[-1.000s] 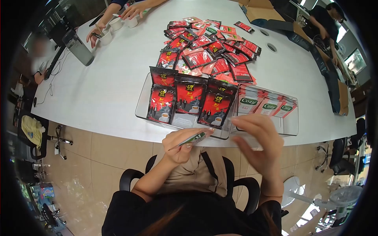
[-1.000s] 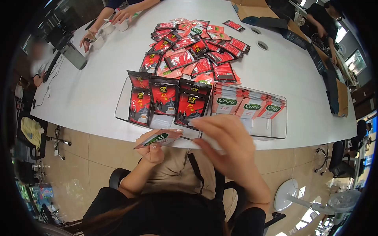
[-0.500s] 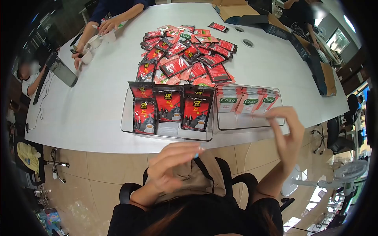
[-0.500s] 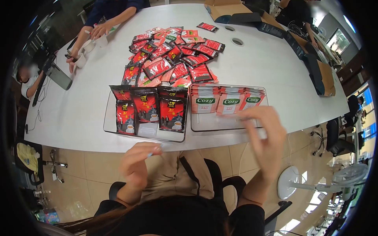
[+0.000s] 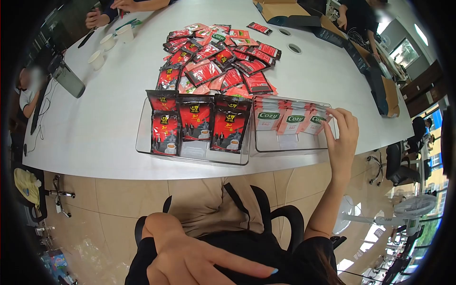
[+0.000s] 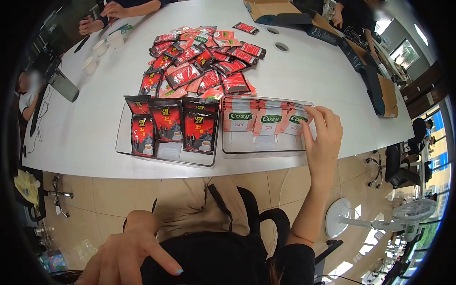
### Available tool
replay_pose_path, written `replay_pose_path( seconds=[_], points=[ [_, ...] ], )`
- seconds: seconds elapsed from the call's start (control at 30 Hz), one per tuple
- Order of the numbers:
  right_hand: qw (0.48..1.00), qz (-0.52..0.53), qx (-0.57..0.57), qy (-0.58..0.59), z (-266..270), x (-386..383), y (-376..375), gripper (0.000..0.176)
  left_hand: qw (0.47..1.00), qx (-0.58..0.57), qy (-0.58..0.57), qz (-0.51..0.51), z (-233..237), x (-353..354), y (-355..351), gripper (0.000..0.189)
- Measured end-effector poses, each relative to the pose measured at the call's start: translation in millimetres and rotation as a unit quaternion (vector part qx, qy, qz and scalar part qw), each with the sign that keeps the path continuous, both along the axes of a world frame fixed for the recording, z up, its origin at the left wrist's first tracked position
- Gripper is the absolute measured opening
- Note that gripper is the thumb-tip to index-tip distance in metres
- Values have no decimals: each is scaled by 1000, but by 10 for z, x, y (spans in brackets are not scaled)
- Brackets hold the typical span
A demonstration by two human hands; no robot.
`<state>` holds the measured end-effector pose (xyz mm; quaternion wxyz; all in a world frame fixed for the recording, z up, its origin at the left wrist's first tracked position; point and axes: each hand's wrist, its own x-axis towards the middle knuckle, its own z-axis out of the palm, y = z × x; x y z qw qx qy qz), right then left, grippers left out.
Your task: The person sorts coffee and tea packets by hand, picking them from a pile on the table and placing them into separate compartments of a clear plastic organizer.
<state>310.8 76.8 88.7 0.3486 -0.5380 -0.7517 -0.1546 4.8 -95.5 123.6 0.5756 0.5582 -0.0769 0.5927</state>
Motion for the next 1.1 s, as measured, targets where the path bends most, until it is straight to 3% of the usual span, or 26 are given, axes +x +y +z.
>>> replay_pose_path(
  seconds=[0.03,0.13,0.23,0.37,0.53,0.7,0.8,0.93,1.1],
  points=[
    [1000,6,4,20,-5,-5,-39,16,1000,26,7,14,59,71,157,57],
    [978,83,-163,98,20,-19,-151,15,983,133,44,117,132,-112,530,53],
    [950,129,-268,95,3,-41,-172,16,932,242,98,252,99,-576,732,50],
    [923,145,-351,62,-32,8,-109,25,861,297,184,369,162,-833,919,46],
    [931,107,-347,13,0,-28,-139,30,807,323,228,438,291,-925,1079,42],
    [960,138,-241,-15,-212,94,-67,26,771,343,255,472,186,-941,1092,39],
    [949,104,-290,66,-51,-20,-85,23,761,346,250,488,135,-975,1093,36],
    [948,106,-260,152,-63,-52,-81,19,752,335,253,509,199,-1001,1112,33],
    [952,120,-221,174,-60,-31,5,14,731,338,239,543,252,-1047,1089,30]
  ],
)
